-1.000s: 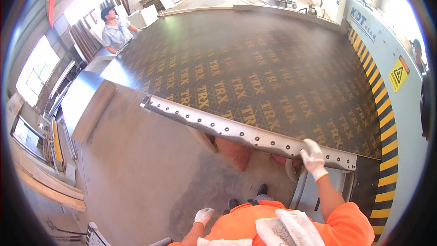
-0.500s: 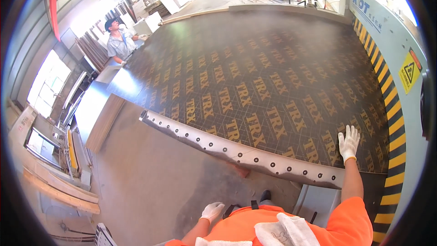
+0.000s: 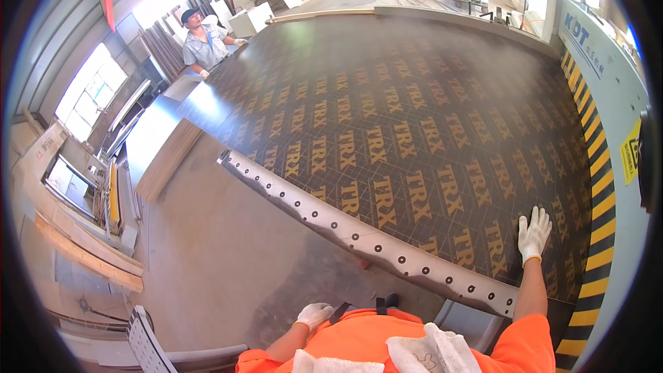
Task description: The person feeds a large wooden panel into a cutting machine with a coworker, unloads and stacks the cut pieces onto piles, and retrieves another panel from a stack to load into the machine.
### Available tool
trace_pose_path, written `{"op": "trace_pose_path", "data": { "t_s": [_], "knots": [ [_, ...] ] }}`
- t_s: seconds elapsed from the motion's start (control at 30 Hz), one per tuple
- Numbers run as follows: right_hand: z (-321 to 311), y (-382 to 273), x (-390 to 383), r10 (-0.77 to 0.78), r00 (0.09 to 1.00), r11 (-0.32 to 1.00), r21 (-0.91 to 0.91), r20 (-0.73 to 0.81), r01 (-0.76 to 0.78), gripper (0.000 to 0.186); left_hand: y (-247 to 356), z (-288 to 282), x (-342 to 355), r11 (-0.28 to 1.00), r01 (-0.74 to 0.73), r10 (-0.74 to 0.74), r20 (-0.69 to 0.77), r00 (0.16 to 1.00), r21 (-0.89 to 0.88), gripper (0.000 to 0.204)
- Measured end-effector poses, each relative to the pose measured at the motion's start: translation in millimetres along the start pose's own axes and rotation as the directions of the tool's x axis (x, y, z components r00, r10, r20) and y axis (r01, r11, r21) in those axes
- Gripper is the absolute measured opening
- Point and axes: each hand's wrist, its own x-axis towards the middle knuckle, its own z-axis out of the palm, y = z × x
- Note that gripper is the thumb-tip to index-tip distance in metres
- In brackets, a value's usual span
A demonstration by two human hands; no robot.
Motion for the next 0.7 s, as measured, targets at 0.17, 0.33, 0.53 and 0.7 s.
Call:
{"op": "trace_pose_path", "data": {
  "t_s": [0.17,0.33,0.53,0.7],
  "knots": [
    [-4,-2,-2,-0.008,1.0,1.0,-0.014,0.002,0.008,0.07,8,2,0,1.0,-0.017,0.017,-0.006,1.0,-0.006,0.055],
    [-3,1,-4,-0.014,1.0,1.0,-0.007,0.023,0.014,0.071,16,-1,-1,0.999,-0.05,0.05,-0.007,0.999,-0.002,0.052],
    [2,6,-7,-0.01,1.0,1.0,-0.013,0.02,0.011,0.072,14,0,2,0.998,-0.059,0.059,-0.036,0.998,-0.01,0.054],
    [3,5,-5,0.017,0.999,0.999,-0.029,0.035,-0.016,0.072,-5,-5,25,0.998,-0.06,0.06,-0.019,0.998,0.001,0.056]
  ]
}}
